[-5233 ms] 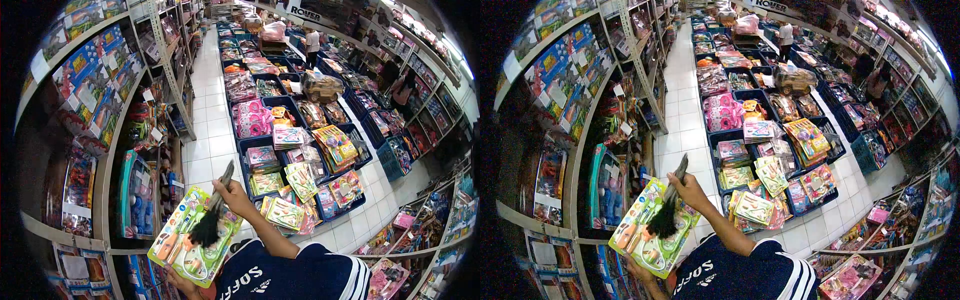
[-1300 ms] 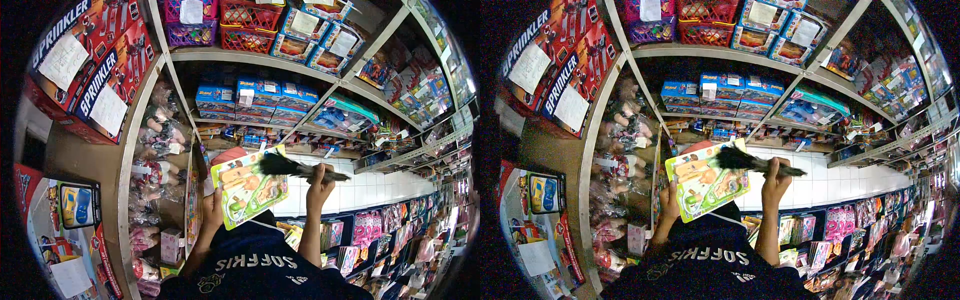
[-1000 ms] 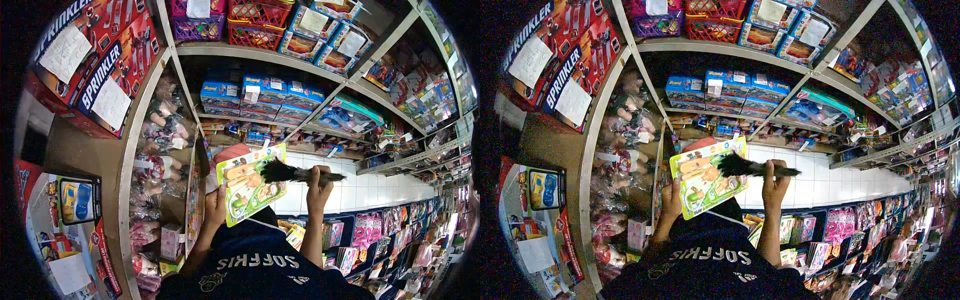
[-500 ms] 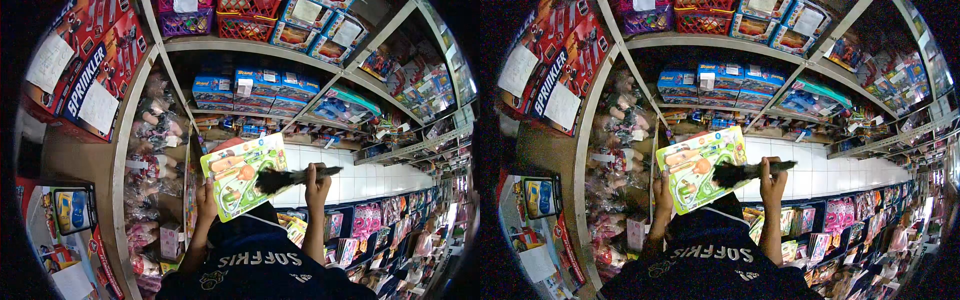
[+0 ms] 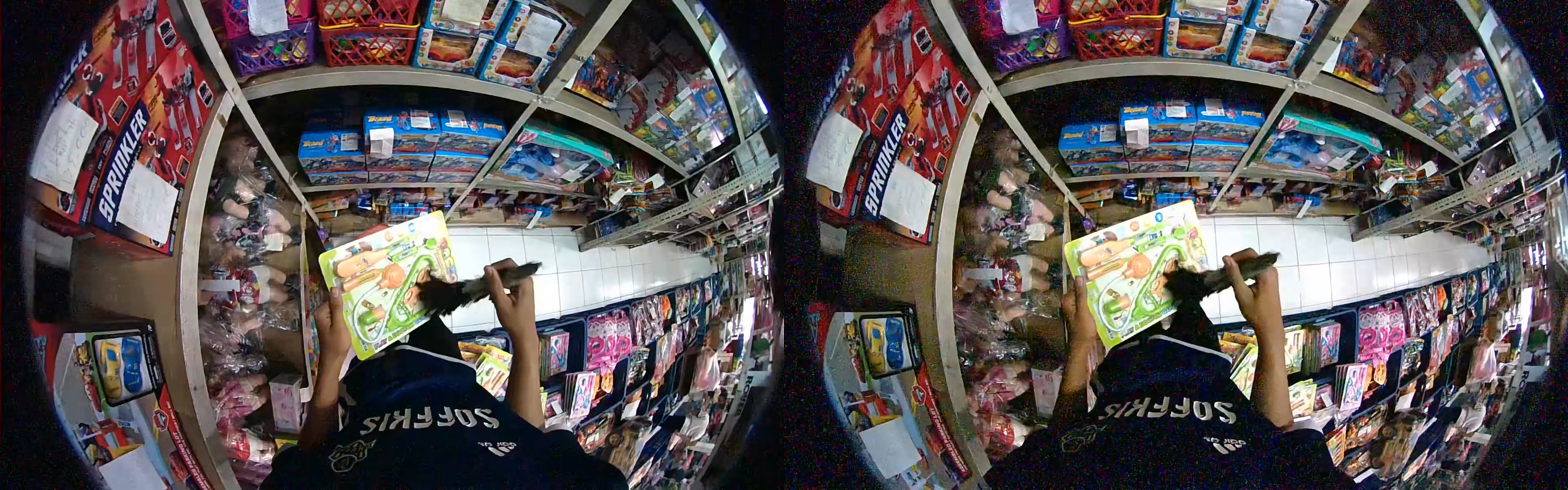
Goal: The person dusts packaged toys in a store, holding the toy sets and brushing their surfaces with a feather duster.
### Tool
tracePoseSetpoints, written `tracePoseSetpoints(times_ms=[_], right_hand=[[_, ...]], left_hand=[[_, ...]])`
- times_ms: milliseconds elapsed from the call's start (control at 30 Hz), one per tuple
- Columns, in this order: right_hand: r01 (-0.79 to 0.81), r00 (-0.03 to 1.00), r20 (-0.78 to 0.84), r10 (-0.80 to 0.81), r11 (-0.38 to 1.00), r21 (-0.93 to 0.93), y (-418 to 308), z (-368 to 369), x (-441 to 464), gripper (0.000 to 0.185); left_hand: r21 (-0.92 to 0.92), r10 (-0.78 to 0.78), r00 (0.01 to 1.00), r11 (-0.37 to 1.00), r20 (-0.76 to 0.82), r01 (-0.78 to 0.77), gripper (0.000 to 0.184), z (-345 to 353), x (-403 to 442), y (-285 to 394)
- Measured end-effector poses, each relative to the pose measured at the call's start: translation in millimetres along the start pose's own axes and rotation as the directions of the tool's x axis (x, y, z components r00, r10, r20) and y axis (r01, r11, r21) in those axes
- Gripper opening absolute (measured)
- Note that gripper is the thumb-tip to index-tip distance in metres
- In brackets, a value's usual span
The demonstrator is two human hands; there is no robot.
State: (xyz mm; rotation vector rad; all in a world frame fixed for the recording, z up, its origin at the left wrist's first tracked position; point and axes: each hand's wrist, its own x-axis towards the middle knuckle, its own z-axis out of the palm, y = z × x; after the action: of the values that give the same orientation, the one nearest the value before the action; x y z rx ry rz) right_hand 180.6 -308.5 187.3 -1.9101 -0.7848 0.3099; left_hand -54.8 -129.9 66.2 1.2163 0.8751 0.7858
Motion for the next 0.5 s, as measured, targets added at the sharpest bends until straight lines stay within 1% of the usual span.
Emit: tracePoseSetpoints(times_ms=[33,67,100,133,167,233,267,333,367,433,467,500], right_hand=[[-0.003,1.0,-0.007,0.003,1.0,0.003,4,0,0,0.021],[0.006,0.998,-0.065,-0.006,1.0,-0.006,10,1,2,0.021],[0.015,0.992,-0.122,-0.017,1.0,-0.015,11,2,5,0.021],[0.061,0.987,-0.145,-0.072,0.995,-0.082,6,-2,7,0.02],[0.061,0.987,-0.146,-0.071,0.995,-0.077,4,-3,7,0.02],[-0.032,0.998,-0.05,0.033,0.999,0.033,4,-4,8,0.022],[-0.04,0.999,0.027,0.039,0.999,0.018,19,-4,6,0.021],[-0.138,0.983,0.13,0.13,0.989,0.056,14,-6,6,0.021],[-0.094,0.993,0.087,0.084,0.99,0.11,17,-3,7,0.021],[-0.045,0.997,-0.053,0.05,0.995,0.094,26,0,11,0.022],[-0.064,0.992,-0.104,0.07,0.996,0.064,28,-2,13,0.026],[-0.063,0.992,-0.106,0.07,0.996,0.069,28,-4,15,0.026]], left_hand=[[-0.017,-0.002,1.0,1.0,-0.007,0.002,0.047,0,1,0],[-0.012,0.0,1.0,1.0,-0.001,0.0,0.047,2,2,0],[-0.037,0.011,0.999,0.999,-0.037,-0.012,0.048,8,2,6],[-0.062,0.02,0.997,0.998,-0.075,-0.025,0.048,10,2,9],[-0.058,0.023,0.997,0.998,-0.075,-0.027,0.048,9,3,7],[-0.024,0.018,0.998,1.0,-0.068,-0.019,0.05,4,6,-1],[-0.02,0.023,0.998,0.999,-0.064,-0.025,0.05,5,7,-4],[-0.069,0.055,0.988,0.996,-0.146,-0.065,0.051,10,10,-7],[-0.069,0.065,0.988,0.995,-0.141,-0.075,0.051,9,10,-7],[0.041,0.066,0.995,0.997,-0.076,-0.063,0.051,5,10,-3],[0.027,0.097,0.992,0.995,-0.086,-0.095,0.051,9,12,-3],[0.031,0.101,0.991,0.995,-0.085,-0.099,0.051,8,12,-2]])
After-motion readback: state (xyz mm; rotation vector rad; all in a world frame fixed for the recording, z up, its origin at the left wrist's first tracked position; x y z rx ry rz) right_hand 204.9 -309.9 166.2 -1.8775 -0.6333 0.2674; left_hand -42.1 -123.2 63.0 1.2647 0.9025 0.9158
